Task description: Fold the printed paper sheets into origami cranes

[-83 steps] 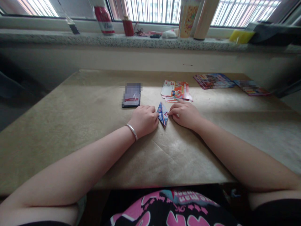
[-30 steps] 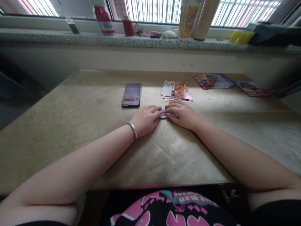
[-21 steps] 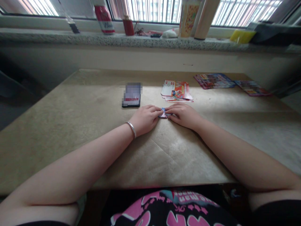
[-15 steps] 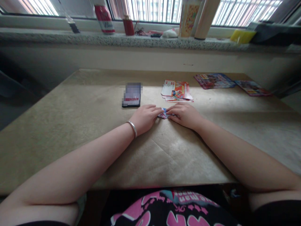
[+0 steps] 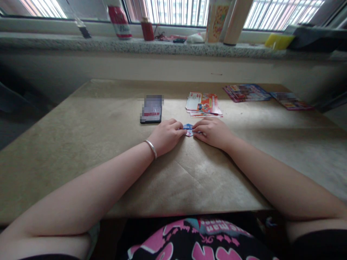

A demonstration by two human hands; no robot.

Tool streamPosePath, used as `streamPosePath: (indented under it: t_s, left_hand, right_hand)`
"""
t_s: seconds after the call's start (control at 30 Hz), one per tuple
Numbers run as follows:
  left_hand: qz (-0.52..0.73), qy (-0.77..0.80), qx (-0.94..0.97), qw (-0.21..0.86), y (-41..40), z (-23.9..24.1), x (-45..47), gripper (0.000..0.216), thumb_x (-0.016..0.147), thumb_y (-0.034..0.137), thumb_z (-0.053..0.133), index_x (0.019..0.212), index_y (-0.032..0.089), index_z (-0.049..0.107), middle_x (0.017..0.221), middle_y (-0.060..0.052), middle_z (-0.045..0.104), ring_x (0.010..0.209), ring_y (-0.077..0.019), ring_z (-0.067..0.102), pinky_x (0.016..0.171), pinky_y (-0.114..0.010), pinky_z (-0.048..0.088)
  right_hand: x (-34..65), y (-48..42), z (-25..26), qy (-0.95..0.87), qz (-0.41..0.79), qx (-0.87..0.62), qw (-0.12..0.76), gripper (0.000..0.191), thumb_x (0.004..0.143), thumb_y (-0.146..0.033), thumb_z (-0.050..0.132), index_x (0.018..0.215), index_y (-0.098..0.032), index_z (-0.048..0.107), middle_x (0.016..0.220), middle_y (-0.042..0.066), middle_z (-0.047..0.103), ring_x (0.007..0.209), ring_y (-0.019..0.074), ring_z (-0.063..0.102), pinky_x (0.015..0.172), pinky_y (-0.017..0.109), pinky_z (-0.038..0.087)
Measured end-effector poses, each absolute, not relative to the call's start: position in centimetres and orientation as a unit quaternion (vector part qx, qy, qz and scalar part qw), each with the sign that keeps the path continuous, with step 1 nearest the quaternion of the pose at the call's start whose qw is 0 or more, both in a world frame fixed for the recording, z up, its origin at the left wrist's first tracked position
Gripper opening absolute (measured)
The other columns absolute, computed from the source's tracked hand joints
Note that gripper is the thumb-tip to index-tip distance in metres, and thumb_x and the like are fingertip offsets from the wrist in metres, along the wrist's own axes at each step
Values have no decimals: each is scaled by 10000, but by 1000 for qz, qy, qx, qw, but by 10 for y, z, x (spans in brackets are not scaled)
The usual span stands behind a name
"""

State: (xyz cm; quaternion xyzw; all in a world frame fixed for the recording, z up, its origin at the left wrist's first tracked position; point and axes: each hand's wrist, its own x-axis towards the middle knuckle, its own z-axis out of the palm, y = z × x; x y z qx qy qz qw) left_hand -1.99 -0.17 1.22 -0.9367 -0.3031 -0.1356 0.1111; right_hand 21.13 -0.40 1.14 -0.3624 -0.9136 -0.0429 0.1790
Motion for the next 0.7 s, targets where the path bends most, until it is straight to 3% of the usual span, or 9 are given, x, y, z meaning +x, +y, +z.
streamPosePath:
  t_s: [0.3, 0.7]
  left_hand:
    - [-97, -338, -928, 119, -2, 10, -17, 222, 936, 179, 507, 1051, 200, 696, 965, -65, 673, 887, -206, 596, 765, -317, 498]
    - [-99, -349, -925, 115, -5, 13, -13, 231, 943, 253, 479, 977, 163, 688, 919, -86, 654, 852, -218, 583, 746, -333, 494]
  right_hand:
    - [202, -11, 12, -917, -72, -358, 161, 265, 941, -343, 510, 998, -219, 736, 964, 62, 722, 889, 209, 573, 782, 339, 397]
    - [196, -15, 15, -919, -153, -349, 107, 325, 982, -354, 426, 910, -206, 707, 908, 54, 701, 834, 193, 556, 677, 334, 309]
